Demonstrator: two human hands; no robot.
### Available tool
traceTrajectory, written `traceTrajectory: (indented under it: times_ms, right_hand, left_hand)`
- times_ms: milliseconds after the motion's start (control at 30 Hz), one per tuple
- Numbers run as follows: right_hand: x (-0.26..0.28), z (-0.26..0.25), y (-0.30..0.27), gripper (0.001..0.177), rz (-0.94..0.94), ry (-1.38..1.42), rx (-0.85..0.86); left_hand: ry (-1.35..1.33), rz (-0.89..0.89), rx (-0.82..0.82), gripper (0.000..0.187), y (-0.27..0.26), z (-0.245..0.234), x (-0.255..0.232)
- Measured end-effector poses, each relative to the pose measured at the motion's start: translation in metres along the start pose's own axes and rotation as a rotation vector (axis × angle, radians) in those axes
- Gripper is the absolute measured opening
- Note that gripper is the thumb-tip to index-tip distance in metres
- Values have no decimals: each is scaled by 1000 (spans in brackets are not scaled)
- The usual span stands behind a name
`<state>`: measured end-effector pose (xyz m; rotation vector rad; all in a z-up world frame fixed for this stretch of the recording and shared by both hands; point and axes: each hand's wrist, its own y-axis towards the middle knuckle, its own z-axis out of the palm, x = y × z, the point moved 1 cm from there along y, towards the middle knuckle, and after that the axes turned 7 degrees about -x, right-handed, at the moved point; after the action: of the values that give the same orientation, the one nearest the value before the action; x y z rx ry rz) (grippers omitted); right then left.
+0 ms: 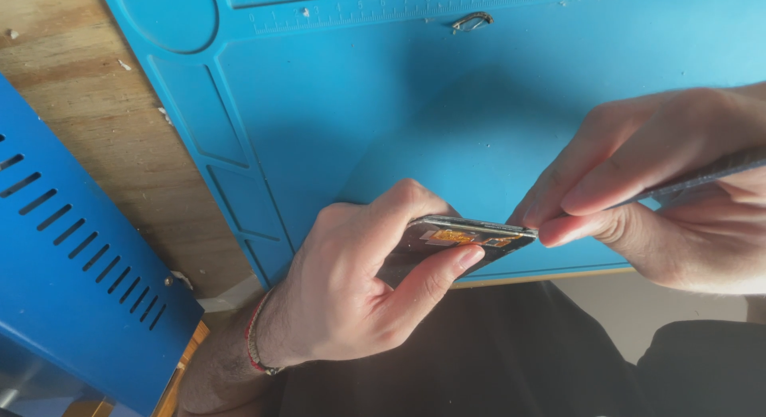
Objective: The person cleans the back of a disassembled smartphone screen using a small brush and tweezers. They wipe the surface and scrape along the edges to remove debris and residue from the device.
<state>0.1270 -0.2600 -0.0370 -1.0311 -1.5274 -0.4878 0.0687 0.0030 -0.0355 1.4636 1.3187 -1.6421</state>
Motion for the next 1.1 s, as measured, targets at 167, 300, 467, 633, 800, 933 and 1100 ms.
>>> traceTrajectory:
  times_ms: [167, 300, 467, 633, 800, 933, 1100]
  right_hand:
    - [-2, -1, 4, 20, 8, 19, 75]
    - [-2, -3, 7, 27, -23, 0, 113]
    - [-8, -1, -5, 13, -25, 125, 50]
    - [3, 1, -3, 5, -11, 92, -4]
    - [-1, 2, 1, 2, -45, 60, 4]
    - [1, 1, -4, 5, -4, 89, -6]
    - [-3, 0, -6, 6, 44, 209, -28]
  left_hand:
    - [7, 11, -8, 18, -1, 1, 2]
    - [10, 23, -16, 18, 0, 2, 2]
    - [18, 16, -47, 17, -1, 4, 1]
    - [-21, -20, -45, 18, 0, 3, -1]
    - [-18, -29, -42, 17, 1, 3, -1]
    - [-24, -15, -63, 20, 0, 2, 0]
    - [-26, -25, -198, 24, -4, 5, 2]
